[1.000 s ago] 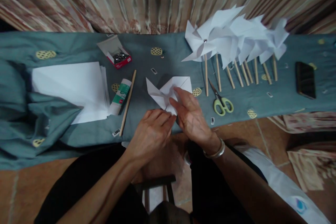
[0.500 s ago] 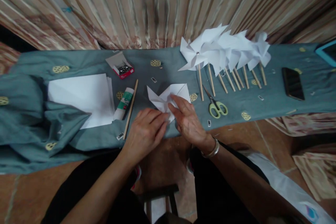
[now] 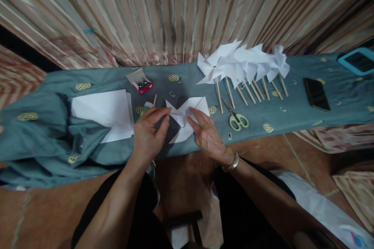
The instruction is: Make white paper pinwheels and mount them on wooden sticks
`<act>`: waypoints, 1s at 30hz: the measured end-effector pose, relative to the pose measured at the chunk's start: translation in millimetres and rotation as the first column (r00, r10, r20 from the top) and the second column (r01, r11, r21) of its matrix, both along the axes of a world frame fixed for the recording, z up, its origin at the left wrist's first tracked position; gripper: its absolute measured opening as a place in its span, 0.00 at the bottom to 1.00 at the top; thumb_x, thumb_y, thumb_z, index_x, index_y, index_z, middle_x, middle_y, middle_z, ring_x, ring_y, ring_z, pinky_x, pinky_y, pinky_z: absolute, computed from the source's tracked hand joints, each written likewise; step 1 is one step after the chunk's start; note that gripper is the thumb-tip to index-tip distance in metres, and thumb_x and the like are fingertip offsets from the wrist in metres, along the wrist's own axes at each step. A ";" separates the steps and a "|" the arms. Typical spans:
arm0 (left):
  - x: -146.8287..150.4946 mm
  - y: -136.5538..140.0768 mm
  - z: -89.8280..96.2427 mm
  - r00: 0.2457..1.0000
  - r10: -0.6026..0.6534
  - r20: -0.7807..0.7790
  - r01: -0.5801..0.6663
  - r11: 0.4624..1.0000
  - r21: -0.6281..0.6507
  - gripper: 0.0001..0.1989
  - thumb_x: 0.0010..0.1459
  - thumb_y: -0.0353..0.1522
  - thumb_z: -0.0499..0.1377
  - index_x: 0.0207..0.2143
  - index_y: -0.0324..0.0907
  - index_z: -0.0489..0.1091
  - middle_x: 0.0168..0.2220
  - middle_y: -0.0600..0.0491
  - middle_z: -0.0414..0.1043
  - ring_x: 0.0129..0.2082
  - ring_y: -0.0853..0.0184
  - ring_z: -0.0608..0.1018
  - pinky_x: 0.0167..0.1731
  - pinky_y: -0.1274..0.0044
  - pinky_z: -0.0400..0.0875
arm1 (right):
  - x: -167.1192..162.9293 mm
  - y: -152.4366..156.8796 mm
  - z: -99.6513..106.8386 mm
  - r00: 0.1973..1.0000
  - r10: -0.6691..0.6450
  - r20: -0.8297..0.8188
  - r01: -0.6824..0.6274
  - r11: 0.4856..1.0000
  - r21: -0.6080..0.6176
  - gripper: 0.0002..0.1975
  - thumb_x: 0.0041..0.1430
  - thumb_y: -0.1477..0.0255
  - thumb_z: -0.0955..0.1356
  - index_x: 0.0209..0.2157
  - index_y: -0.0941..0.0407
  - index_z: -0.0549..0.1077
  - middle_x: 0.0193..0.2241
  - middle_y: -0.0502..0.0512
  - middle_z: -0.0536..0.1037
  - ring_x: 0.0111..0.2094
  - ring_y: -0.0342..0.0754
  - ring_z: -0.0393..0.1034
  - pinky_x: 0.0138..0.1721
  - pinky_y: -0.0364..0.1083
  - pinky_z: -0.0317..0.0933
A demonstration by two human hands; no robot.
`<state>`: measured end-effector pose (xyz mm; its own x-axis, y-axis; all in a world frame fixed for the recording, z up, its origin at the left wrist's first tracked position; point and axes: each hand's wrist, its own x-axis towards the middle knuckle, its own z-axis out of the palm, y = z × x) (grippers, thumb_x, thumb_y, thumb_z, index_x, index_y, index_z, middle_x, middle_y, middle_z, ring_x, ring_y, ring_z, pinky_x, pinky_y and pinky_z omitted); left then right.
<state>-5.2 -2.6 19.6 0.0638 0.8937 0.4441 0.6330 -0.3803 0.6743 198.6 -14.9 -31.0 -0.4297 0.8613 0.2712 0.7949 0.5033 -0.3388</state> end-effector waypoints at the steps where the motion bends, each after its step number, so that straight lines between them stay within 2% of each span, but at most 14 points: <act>1: 0.9 0.2 1.2 1.000 0.009 0.025 -0.009 1.000 -0.006 0.10 0.61 0.31 0.56 0.41 0.42 0.76 0.40 0.51 0.78 0.43 0.65 0.78 0.47 0.72 0.72 | -0.4 -0.6 0.6 1.000 0.002 0.004 -0.002 1.000 0.003 0.30 0.58 0.81 0.60 0.61 0.50 0.60 0.66 0.56 0.57 0.66 0.57 0.51 0.61 0.59 0.55; 7: 9.4 -3.0 7.9 0.997 0.008 0.076 -0.006 1.000 -0.022 0.10 0.61 0.31 0.56 0.41 0.42 0.76 0.40 0.52 0.79 0.41 0.67 0.78 0.46 0.73 0.72 | -2.8 -3.3 4.5 0.998 0.014 0.059 -0.014 1.000 0.012 0.24 0.60 0.81 0.58 0.58 0.61 0.64 0.65 0.66 0.57 0.66 0.58 0.49 0.62 0.59 0.54; 14: 17.6 -1.3 5.4 0.995 -0.026 0.095 0.027 1.000 -0.004 0.10 0.61 0.31 0.56 0.40 0.42 0.76 0.40 0.51 0.79 0.42 0.66 0.78 0.46 0.71 0.73 | -0.5 -2.6 1.2 0.998 0.029 0.057 -0.031 0.999 0.034 0.25 0.60 0.80 0.58 0.59 0.58 0.63 0.66 0.64 0.57 0.69 0.57 0.42 0.62 0.63 0.52; 18: 19.3 1.0 0.4 0.996 -0.039 0.083 0.042 0.999 -0.028 0.11 0.61 0.31 0.55 0.41 0.40 0.76 0.40 0.50 0.79 0.42 0.66 0.78 0.47 0.71 0.72 | 3.4 -4.8 9.5 0.998 -0.006 0.056 0.006 1.000 -0.006 0.27 0.58 0.81 0.58 0.59 0.57 0.64 0.66 0.64 0.54 0.69 0.58 0.39 0.62 0.63 0.52; 24: 17.7 4.1 -3.5 0.998 -0.041 0.053 0.043 0.998 -0.037 0.11 0.61 0.31 0.56 0.41 0.40 0.76 0.41 0.50 0.79 0.43 0.66 0.78 0.47 0.72 0.72 | 13.0 -1.6 24.1 0.996 -0.056 -0.071 0.052 0.997 -0.059 0.30 0.55 0.82 0.57 0.60 0.56 0.64 0.65 0.61 0.57 0.68 0.56 0.46 0.62 0.65 0.51; 30: 21.0 -2.3 -6.1 0.994 -0.102 -0.034 0.101 0.995 -0.017 0.11 0.61 0.33 0.57 0.43 0.42 0.75 0.42 0.50 0.78 0.43 0.65 0.77 0.46 0.71 0.72 | 26.6 14.7 25.3 0.976 -0.169 -0.134 0.165 0.985 -0.041 0.30 0.57 0.82 0.57 0.61 0.57 0.62 0.63 0.62 0.63 0.65 0.56 0.54 0.62 0.62 0.54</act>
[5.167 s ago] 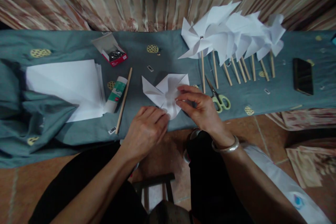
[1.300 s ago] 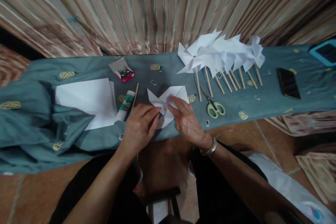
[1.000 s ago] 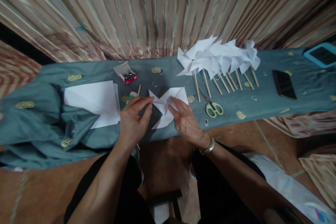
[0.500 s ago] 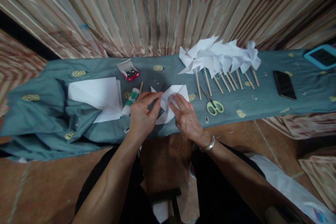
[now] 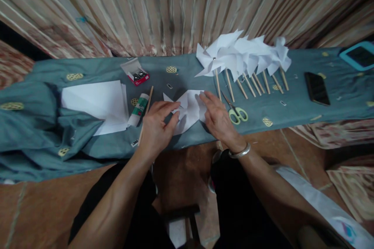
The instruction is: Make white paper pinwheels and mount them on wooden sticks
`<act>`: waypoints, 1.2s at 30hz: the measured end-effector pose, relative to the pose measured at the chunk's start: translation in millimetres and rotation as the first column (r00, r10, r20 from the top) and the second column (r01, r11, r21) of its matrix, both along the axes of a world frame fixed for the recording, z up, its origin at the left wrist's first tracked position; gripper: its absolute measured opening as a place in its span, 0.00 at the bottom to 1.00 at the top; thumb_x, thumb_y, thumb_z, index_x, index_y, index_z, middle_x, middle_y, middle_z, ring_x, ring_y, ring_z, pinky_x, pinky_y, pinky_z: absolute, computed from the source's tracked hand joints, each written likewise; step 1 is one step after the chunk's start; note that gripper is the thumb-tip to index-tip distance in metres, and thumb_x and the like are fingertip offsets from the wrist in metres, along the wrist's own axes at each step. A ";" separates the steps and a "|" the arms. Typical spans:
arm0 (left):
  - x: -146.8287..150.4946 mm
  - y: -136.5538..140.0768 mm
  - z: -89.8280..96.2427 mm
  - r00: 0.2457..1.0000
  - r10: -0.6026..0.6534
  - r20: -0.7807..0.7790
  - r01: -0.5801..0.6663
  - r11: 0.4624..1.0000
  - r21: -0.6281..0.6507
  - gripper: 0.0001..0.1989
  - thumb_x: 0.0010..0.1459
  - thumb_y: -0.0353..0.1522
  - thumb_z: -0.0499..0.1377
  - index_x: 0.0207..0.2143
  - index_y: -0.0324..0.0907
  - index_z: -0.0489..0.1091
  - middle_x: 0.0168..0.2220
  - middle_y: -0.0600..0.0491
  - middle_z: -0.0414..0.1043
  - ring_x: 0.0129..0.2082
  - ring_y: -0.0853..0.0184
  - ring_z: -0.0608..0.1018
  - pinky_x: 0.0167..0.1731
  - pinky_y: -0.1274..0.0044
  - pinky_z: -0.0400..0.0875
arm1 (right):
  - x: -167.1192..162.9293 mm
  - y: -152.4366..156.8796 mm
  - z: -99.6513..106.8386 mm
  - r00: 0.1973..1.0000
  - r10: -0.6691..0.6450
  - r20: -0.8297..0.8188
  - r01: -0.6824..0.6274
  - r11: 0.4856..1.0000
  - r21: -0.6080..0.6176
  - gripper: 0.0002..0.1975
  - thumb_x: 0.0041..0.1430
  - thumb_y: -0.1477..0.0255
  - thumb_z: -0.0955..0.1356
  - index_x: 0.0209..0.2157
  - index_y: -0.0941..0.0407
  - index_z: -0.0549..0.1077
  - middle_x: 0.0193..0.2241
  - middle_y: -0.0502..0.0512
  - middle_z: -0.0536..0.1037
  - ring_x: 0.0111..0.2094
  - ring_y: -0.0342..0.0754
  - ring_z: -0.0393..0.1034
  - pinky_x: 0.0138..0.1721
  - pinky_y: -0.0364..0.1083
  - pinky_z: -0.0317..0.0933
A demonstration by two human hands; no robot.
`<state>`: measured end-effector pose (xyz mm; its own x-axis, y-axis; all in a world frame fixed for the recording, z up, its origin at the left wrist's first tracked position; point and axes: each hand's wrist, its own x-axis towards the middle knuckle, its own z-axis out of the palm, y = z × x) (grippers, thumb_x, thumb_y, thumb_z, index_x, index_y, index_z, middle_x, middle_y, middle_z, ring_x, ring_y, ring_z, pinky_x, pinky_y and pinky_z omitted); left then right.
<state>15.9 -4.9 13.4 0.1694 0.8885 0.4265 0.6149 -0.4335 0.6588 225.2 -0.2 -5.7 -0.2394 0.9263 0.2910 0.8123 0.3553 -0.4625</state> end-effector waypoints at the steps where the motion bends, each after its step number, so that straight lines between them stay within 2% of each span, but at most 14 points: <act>1: 1.4 -2.2 -0.7 1.000 -0.015 -0.014 0.015 1.000 0.011 0.11 0.61 0.33 0.57 0.44 0.42 0.75 0.42 0.50 0.77 0.44 0.64 0.77 0.46 0.71 0.72 | 2.0 3.1 -0.5 1.000 -0.022 0.007 0.022 1.000 0.004 0.29 0.57 0.81 0.57 0.61 0.59 0.62 0.63 0.64 0.63 0.65 0.56 0.55 0.62 0.62 0.55; 4: 6.5 -9.5 -3.5 0.996 -0.070 -0.062 0.073 0.996 0.043 0.13 0.61 0.34 0.57 0.47 0.42 0.73 0.45 0.48 0.75 0.45 0.63 0.76 0.45 0.69 0.72 | 5.7 12.2 -2.5 0.999 -0.043 0.021 0.043 0.999 0.008 0.29 0.58 0.81 0.57 0.61 0.63 0.62 0.62 0.67 0.64 0.65 0.58 0.55 0.62 0.61 0.55; 8: 14.5 -19.2 -8.0 0.980 -0.143 -0.139 0.156 0.984 0.087 0.14 0.61 0.33 0.57 0.50 0.42 0.71 0.46 0.46 0.74 0.47 0.60 0.74 0.46 0.66 0.70 | 5.7 22.3 -4.6 1.000 -0.021 0.009 0.021 1.000 0.016 0.29 0.59 0.79 0.57 0.62 0.61 0.60 0.62 0.65 0.65 0.64 0.58 0.56 0.62 0.62 0.54; 13: 22.0 -29.9 -13.9 0.939 -0.213 -0.269 0.245 0.965 0.090 0.15 0.61 0.31 0.56 0.51 0.40 0.70 0.51 0.44 0.73 0.51 0.57 0.72 0.48 0.62 0.67 | 2.8 31.4 -3.7 0.997 -0.011 0.071 0.012 1.000 -0.018 0.27 0.62 0.77 0.57 0.62 0.62 0.60 0.61 0.66 0.65 0.64 0.59 0.56 0.61 0.63 0.54; 18: 23.0 -33.0 -19.3 0.907 -0.251 -0.337 0.297 0.950 0.091 0.14 0.62 0.27 0.54 0.50 0.40 0.70 0.53 0.44 0.73 0.54 0.57 0.70 0.51 0.61 0.66 | 3.4 40.3 -6.6 0.993 0.048 0.108 -0.046 0.999 -0.024 0.25 0.64 0.74 0.56 0.61 0.65 0.62 0.60 0.68 0.67 0.62 0.57 0.59 0.61 0.59 0.55; 23: 20.2 -32.4 -21.5 0.900 -0.248 -0.358 0.296 0.952 0.085 0.15 0.62 0.25 0.54 0.49 0.42 0.72 0.54 0.45 0.73 0.56 0.57 0.69 0.54 0.57 0.65 | 7.9 44.8 -9.7 0.994 0.062 0.092 -0.065 0.997 0.030 0.23 0.64 0.74 0.57 0.58 0.64 0.66 0.56 0.66 0.72 0.58 0.56 0.65 0.59 0.56 0.59; 29: 15.1 -31.1 -20.8 0.899 -0.220 -0.378 0.288 0.949 0.131 0.12 0.61 0.25 0.55 0.46 0.41 0.73 0.53 0.46 0.73 0.56 0.57 0.69 0.54 0.58 0.65 | 14.6 41.7 -4.0 0.997 0.011 0.072 -0.016 0.997 0.072 0.21 0.64 0.72 0.58 0.54 0.63 0.71 0.50 0.64 0.77 0.52 0.57 0.71 0.57 0.58 0.61; 32: 12.5 -30.9 -20.2 0.899 -0.205 -0.386 0.282 0.947 0.152 0.11 0.61 0.25 0.55 0.45 0.41 0.73 0.53 0.46 0.73 0.56 0.56 0.70 0.54 0.58 0.65 | 18.7 39.6 -1.0 0.998 -0.024 0.060 0.019 0.997 0.077 0.21 0.63 0.71 0.59 0.53 0.64 0.71 0.49 0.64 0.78 0.50 0.57 0.72 0.55 0.58 0.63; 36: 9.6 -31.2 -18.9 0.901 -0.194 -0.388 0.277 0.946 0.171 0.11 0.60 0.24 0.56 0.44 0.41 0.73 0.53 0.46 0.73 0.56 0.56 0.70 0.53 0.58 0.66 | 22.6 37.4 4.1 0.997 -0.070 0.026 0.068 0.996 0.054 0.20 0.62 0.70 0.62 0.53 0.59 0.73 0.46 0.60 0.80 0.48 0.56 0.74 0.52 0.57 0.66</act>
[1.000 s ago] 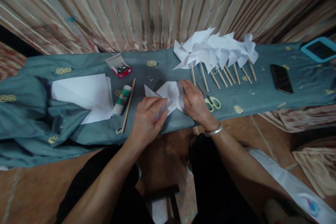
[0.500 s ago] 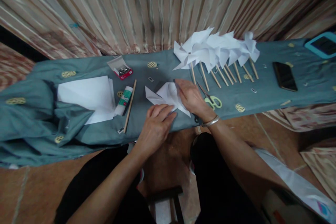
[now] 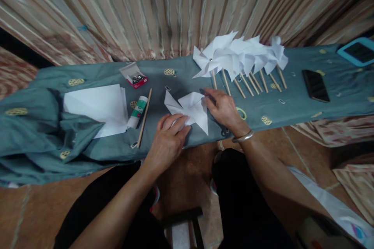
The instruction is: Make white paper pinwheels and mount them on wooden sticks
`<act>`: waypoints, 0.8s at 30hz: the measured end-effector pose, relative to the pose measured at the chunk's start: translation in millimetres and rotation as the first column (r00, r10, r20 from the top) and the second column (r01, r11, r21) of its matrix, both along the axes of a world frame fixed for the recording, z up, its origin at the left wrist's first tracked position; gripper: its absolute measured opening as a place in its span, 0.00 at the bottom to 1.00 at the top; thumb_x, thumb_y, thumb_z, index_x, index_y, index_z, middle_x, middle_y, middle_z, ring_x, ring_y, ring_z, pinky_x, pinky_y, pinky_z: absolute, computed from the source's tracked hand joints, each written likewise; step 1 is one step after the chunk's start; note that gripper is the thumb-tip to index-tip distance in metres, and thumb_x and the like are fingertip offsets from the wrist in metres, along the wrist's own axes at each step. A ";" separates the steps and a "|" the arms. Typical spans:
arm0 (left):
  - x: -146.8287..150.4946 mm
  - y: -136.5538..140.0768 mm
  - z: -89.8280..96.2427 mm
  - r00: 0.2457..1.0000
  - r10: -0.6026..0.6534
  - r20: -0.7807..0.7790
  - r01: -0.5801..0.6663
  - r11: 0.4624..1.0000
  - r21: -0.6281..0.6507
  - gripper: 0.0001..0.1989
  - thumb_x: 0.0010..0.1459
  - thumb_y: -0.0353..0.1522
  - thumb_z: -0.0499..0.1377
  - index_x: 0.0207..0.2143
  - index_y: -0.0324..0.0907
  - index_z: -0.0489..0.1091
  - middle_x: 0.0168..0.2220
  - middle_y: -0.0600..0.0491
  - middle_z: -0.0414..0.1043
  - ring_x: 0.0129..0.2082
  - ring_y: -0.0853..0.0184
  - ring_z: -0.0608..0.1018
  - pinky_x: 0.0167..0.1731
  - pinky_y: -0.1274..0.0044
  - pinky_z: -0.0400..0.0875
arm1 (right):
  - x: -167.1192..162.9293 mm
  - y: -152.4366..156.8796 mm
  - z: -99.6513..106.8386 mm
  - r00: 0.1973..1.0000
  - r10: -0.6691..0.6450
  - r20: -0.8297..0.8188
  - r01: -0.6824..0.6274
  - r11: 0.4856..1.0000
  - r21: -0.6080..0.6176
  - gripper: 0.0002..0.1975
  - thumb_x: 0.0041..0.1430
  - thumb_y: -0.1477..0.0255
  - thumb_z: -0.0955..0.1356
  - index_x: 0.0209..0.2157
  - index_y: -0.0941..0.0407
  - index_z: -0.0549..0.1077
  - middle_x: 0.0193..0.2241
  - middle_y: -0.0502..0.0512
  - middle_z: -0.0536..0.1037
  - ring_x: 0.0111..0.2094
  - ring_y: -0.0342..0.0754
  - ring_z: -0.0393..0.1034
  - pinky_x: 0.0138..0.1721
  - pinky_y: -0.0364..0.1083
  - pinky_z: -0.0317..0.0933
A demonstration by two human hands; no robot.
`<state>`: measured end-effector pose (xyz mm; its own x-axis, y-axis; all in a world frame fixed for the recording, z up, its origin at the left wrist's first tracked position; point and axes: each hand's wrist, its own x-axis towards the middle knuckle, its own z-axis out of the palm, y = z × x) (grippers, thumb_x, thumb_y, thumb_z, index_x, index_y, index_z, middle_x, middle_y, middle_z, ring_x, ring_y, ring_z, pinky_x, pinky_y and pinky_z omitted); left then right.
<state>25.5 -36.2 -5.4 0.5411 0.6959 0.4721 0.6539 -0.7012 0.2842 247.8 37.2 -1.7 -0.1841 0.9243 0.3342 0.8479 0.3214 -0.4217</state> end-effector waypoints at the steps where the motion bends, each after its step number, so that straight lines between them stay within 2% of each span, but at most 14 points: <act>1: -0.5 -0.1 0.4 1.000 0.001 0.000 -0.001 1.000 0.002 0.11 0.60 0.24 0.56 0.44 0.41 0.73 0.53 0.46 0.73 0.56 0.56 0.70 0.53 0.58 0.65 | 0.3 -0.4 1.4 1.000 -0.013 -0.014 0.013 1.000 -0.007 0.19 0.61 0.70 0.63 0.52 0.59 0.73 0.46 0.60 0.80 0.47 0.56 0.74 0.52 0.57 0.66; 7: -2.0 0.8 1.9 1.000 0.015 0.001 -0.015 1.000 0.008 0.11 0.60 0.24 0.56 0.44 0.42 0.72 0.53 0.46 0.73 0.56 0.56 0.70 0.54 0.58 0.65 | 1.0 -0.1 5.9 0.985 -0.083 -0.149 0.069 0.993 -0.100 0.21 0.56 0.71 0.67 0.51 0.59 0.74 0.41 0.58 0.82 0.40 0.55 0.76 0.47 0.57 0.70; 12: -4.8 3.6 -0.5 1.000 0.004 0.028 -0.006 0.998 0.056 0.10 0.59 0.24 0.57 0.43 0.41 0.73 0.52 0.45 0.73 0.56 0.55 0.70 0.53 0.58 0.66 | 7.3 3.6 0.8 0.928 -0.105 -0.356 0.050 0.985 -0.162 0.21 0.52 0.73 0.69 0.49 0.59 0.76 0.37 0.56 0.82 0.37 0.53 0.77 0.46 0.57 0.70; 16: -6.7 5.3 -1.6 0.999 0.012 0.043 -0.015 0.997 0.075 0.10 0.60 0.25 0.57 0.43 0.43 0.72 0.53 0.46 0.73 0.56 0.56 0.70 0.53 0.58 0.66 | 11.1 5.2 -3.1 0.841 -0.163 -0.516 0.048 0.972 -0.229 0.20 0.48 0.72 0.71 0.46 0.60 0.77 0.33 0.56 0.82 0.35 0.51 0.77 0.45 0.56 0.70; 20: -7.5 6.4 -0.5 0.999 0.020 0.042 -0.023 0.996 0.084 0.12 0.60 0.24 0.56 0.45 0.42 0.71 0.53 0.44 0.72 0.56 0.56 0.69 0.53 0.58 0.66 | 10.1 5.2 -1.1 0.699 -0.210 -0.684 0.016 0.960 -0.279 0.18 0.43 0.72 0.74 0.40 0.59 0.79 0.31 0.54 0.81 0.33 0.49 0.76 0.43 0.54 0.71; 24: -7.4 6.7 -0.4 0.998 0.030 0.059 -0.035 0.997 0.074 0.13 0.60 0.25 0.56 0.47 0.43 0.69 0.54 0.44 0.71 0.57 0.55 0.69 0.53 0.57 0.66 | 8.4 4.4 4.4 0.575 -0.271 -0.772 -0.009 0.941 -0.338 0.18 0.41 0.72 0.75 0.38 0.59 0.78 0.31 0.54 0.82 0.33 0.47 0.76 0.40 0.50 0.72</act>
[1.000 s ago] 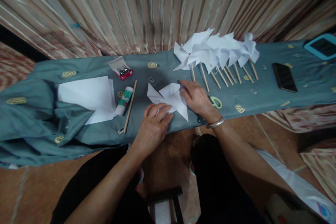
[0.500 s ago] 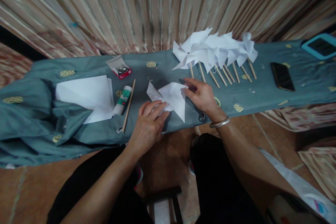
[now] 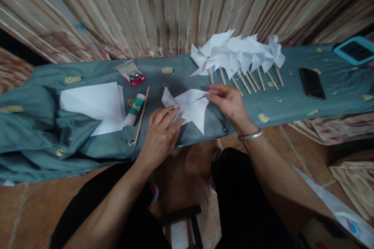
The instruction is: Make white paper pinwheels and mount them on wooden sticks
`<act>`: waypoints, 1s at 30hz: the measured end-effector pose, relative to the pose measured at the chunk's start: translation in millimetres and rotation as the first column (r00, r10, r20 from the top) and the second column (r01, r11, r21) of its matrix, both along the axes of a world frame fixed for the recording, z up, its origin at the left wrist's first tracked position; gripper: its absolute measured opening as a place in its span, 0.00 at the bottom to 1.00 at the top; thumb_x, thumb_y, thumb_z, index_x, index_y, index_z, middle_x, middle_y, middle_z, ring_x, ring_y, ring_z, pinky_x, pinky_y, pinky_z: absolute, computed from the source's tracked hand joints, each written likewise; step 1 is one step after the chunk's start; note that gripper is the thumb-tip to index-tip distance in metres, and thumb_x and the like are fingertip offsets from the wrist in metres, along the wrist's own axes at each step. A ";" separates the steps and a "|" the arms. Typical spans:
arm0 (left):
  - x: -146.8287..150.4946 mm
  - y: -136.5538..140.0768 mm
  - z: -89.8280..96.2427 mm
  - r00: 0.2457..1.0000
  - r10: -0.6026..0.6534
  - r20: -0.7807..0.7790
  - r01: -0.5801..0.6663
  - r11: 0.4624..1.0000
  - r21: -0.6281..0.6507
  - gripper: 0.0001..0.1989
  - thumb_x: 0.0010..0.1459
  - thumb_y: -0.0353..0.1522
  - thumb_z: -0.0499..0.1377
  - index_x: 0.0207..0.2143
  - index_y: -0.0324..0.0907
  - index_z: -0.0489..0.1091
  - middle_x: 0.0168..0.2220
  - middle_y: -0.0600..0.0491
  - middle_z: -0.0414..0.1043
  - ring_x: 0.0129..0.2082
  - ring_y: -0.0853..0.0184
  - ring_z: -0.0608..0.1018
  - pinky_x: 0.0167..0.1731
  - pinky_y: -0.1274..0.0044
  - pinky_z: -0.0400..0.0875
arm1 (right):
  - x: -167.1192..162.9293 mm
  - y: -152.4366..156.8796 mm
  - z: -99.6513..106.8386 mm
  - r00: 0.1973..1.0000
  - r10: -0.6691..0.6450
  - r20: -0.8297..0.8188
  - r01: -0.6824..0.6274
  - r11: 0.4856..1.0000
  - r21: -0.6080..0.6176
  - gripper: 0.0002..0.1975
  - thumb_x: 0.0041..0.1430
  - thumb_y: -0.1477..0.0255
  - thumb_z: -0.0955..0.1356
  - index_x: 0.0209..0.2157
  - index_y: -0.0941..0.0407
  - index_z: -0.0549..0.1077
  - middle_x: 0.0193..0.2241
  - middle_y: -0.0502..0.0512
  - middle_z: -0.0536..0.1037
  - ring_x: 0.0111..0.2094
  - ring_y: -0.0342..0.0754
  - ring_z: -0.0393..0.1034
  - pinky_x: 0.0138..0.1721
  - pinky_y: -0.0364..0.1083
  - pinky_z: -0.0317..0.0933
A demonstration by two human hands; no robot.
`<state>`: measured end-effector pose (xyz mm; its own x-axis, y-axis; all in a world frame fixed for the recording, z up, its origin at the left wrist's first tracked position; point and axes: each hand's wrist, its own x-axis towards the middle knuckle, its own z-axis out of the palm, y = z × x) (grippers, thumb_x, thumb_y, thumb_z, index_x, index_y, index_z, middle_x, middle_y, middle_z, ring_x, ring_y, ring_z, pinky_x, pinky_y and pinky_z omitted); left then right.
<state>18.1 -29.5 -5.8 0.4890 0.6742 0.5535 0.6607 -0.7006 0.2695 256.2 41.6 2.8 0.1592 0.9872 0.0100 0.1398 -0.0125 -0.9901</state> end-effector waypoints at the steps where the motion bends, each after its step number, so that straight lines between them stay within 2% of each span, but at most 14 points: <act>1: 0.2 -0.1 -0.2 1.000 0.002 0.000 -0.002 1.000 -0.005 0.14 0.60 0.25 0.56 0.48 0.43 0.68 0.54 0.44 0.71 0.58 0.55 0.68 0.53 0.57 0.66 | -0.3 -0.2 1.1 1.000 -0.015 -0.022 0.014 1.000 -0.014 0.18 0.41 0.72 0.75 0.38 0.59 0.78 0.32 0.54 0.82 0.33 0.47 0.76 0.38 0.49 0.72; 4: 1.0 -0.6 -0.8 1.000 0.014 -0.017 -0.014 1.000 -0.021 0.17 0.60 0.26 0.57 0.52 0.42 0.66 0.56 0.43 0.69 0.58 0.54 0.68 0.53 0.57 0.67 | -1.1 -0.2 1.8 0.997 -0.063 -0.045 0.061 0.997 -0.044 0.19 0.42 0.71 0.75 0.39 0.60 0.77 0.36 0.57 0.82 0.33 0.47 0.76 0.33 0.47 0.71; 7: 1.3 0.1 -1.0 0.998 0.028 -0.054 -0.030 0.999 -0.029 0.18 0.59 0.25 0.57 0.53 0.40 0.65 0.56 0.41 0.69 0.57 0.53 0.68 0.52 0.57 0.67 | -1.3 1.2 -2.1 0.998 -0.070 0.003 0.070 0.997 -0.039 0.18 0.43 0.71 0.74 0.39 0.60 0.78 0.37 0.58 0.82 0.34 0.48 0.76 0.33 0.47 0.71; 12: 0.0 4.1 -2.0 0.996 0.044 -0.080 -0.042 0.999 0.023 0.12 0.60 0.25 0.56 0.46 0.41 0.70 0.53 0.43 0.72 0.54 0.55 0.71 0.51 0.58 0.68 | 1.2 3.9 -12.3 0.977 -0.062 0.206 0.050 0.997 0.064 0.18 0.45 0.73 0.72 0.41 0.59 0.78 0.38 0.58 0.82 0.36 0.49 0.77 0.40 0.51 0.71; 15: -0.7 6.5 -3.4 0.996 0.047 -0.081 -0.045 0.999 0.026 0.12 0.60 0.25 0.56 0.45 0.42 0.71 0.53 0.44 0.72 0.55 0.55 0.71 0.52 0.57 0.67 | 1.5 2.6 -13.7 0.937 -0.039 0.346 0.011 0.996 0.084 0.19 0.48 0.71 0.71 0.45 0.59 0.77 0.40 0.59 0.82 0.34 0.49 0.77 0.42 0.54 0.71; 19: -1.3 9.2 -4.1 0.995 0.061 -0.076 -0.062 0.998 -0.010 0.13 0.60 0.25 0.55 0.46 0.43 0.71 0.55 0.44 0.71 0.56 0.56 0.70 0.53 0.57 0.66 | -1.4 -0.9 -8.7 0.882 0.014 0.471 -0.066 0.993 0.094 0.21 0.50 0.71 0.70 0.48 0.61 0.75 0.37 0.57 0.82 0.35 0.50 0.77 0.44 0.53 0.69; 25: -3.6 12.5 0.2 0.994 0.075 -0.074 -0.077 0.997 -0.022 0.13 0.61 0.25 0.54 0.46 0.43 0.71 0.55 0.43 0.70 0.57 0.55 0.69 0.54 0.56 0.65 | -6.1 -6.8 3.4 0.773 -0.018 0.634 -0.059 0.993 0.099 0.18 0.51 0.73 0.68 0.46 0.58 0.78 0.32 0.55 0.82 0.35 0.52 0.77 0.44 0.53 0.69; 28: -4.3 11.3 3.1 0.994 0.076 -0.075 -0.079 0.996 -0.039 0.15 0.60 0.25 0.55 0.49 0.43 0.70 0.56 0.44 0.69 0.58 0.55 0.69 0.55 0.56 0.65 | -3.8 -10.4 4.4 0.759 -0.011 0.651 -0.047 0.996 0.072 0.18 0.50 0.74 0.68 0.45 0.59 0.78 0.31 0.55 0.82 0.34 0.53 0.77 0.43 0.53 0.69; 30: -4.2 9.3 4.8 0.994 0.070 -0.082 -0.074 0.996 -0.053 0.17 0.60 0.25 0.55 0.52 0.43 0.67 0.57 0.44 0.68 0.58 0.55 0.68 0.56 0.56 0.64 | 0.4 -11.3 2.7 0.776 -0.020 0.630 -0.031 0.997 0.070 0.18 0.49 0.73 0.69 0.44 0.58 0.79 0.29 0.54 0.81 0.33 0.52 0.76 0.41 0.53 0.69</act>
